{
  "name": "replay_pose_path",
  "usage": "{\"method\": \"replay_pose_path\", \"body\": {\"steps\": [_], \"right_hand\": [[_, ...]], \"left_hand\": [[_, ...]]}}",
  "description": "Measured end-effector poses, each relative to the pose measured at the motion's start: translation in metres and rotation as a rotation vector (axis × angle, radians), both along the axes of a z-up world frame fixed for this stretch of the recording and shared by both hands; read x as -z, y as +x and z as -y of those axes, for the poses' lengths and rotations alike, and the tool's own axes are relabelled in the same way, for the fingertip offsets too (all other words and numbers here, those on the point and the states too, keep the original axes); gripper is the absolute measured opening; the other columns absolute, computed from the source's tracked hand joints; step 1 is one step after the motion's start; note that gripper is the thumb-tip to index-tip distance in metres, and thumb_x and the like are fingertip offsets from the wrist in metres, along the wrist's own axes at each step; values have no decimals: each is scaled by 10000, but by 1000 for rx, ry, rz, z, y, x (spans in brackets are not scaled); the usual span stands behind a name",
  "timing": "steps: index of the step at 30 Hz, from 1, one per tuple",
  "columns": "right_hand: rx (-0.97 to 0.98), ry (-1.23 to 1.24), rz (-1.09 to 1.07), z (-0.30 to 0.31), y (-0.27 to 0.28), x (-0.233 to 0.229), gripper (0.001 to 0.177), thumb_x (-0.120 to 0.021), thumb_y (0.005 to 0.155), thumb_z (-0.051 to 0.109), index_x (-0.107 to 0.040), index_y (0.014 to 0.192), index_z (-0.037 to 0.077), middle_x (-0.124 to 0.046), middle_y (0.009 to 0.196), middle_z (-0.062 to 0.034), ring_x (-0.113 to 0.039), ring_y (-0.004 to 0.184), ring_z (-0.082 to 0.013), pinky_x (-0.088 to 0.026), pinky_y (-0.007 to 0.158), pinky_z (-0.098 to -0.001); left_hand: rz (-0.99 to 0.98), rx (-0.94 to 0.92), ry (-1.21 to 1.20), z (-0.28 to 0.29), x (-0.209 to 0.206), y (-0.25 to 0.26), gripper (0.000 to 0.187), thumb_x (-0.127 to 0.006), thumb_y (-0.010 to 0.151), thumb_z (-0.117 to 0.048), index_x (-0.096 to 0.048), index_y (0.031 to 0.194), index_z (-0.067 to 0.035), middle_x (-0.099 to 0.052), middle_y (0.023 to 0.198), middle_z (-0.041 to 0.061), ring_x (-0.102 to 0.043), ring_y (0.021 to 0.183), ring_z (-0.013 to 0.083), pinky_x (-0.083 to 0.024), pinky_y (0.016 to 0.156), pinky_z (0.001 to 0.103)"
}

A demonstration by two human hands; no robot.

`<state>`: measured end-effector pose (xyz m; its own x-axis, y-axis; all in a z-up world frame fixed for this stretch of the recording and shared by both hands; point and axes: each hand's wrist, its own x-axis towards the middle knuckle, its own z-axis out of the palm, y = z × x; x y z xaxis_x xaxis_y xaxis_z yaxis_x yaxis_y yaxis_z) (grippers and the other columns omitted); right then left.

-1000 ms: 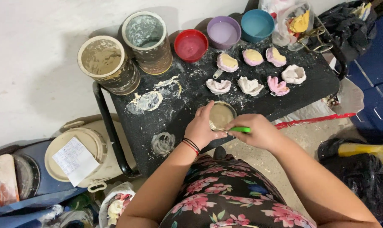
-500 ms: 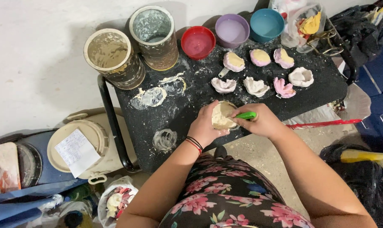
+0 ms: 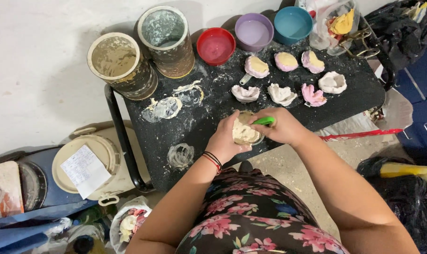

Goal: Filling dental impressions with mixed dental stone using a spatula at a laboratory bench

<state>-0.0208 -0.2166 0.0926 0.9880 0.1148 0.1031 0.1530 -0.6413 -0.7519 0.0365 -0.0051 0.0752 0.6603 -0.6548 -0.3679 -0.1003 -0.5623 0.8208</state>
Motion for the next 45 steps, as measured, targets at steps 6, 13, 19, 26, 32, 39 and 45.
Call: {"method": "replay_pose_path", "body": {"steps": [6, 13, 19, 26, 32, 39, 45], "right_hand": [[40, 36, -33, 5, -18, 4, 179, -817, 834, 147, -798, 958, 20, -775, 850, -221, -753, 814, -445, -578, 737, -530], [8, 12, 13, -15, -9, 14, 210, -830, 827, 179, -783, 964, 26, -763, 832, -222, -740, 788, -457, -578, 704, -542], [-50, -60, -25, -3, 7, -23, 168, -734, 909, 119, -822, 1029, 41, -765, 821, -200, -746, 730, -341, -609, 794, -456], [-59, -11, -17, 5, -18, 6, 186, -801, 839, 148, -796, 986, 33, -769, 849, -239, -746, 810, -474, -579, 724, -573], [-46, -11, -28, -17, -1, 3, 142, -775, 887, 141, -797, 965, 26, -750, 767, -175, -741, 711, -344, -588, 714, -457], [-116, -142, 7, 1, -3, -32, 155, -834, 803, 95, -823, 951, 53, -719, 812, -142, -710, 749, -314, -573, 755, -448], [-167, -171, 74, 13, -24, -21, 475, -673, 698, -150, -797, 1100, 71, -653, 927, -209, -665, 905, -486, -546, 773, -538]], "left_hand": [[8, -5, 21, 0, -6, -5, 1103, -881, 775, -357, -222, 1653, -246, -325, 1605, 243, -508, 1379, 509, -452, 1157, 544], [6, -28, 43, 5, -2, -4, 974, -862, 808, -339, -314, 1605, -230, -336, 1607, 199, -561, 1332, 485, -477, 1138, 528], [35, -26, 73, 5, 9, -3, 935, -874, 784, -339, -348, 1553, -259, -383, 1574, 145, -579, 1331, 447, -496, 1121, 501], [6, -48, 61, 6, 3, -7, 1005, -875, 780, -352, -304, 1606, -312, -334, 1616, 137, -594, 1305, 462, -500, 1117, 511], [18, -55, 67, 9, 7, -7, 808, -858, 800, -309, -424, 1478, -247, -395, 1569, 136, -615, 1263, 486, -518, 1098, 535], [24, -43, 70, 8, 25, -1, 832, -873, 757, -396, -431, 1461, -349, -411, 1569, 62, -627, 1269, 441, -524, 1101, 509], [33, 71, -28, -1, -3, 14, 1120, -924, 733, -339, -281, 1644, -239, -401, 1578, 273, -547, 1328, 540, -461, 1150, 550]]}}
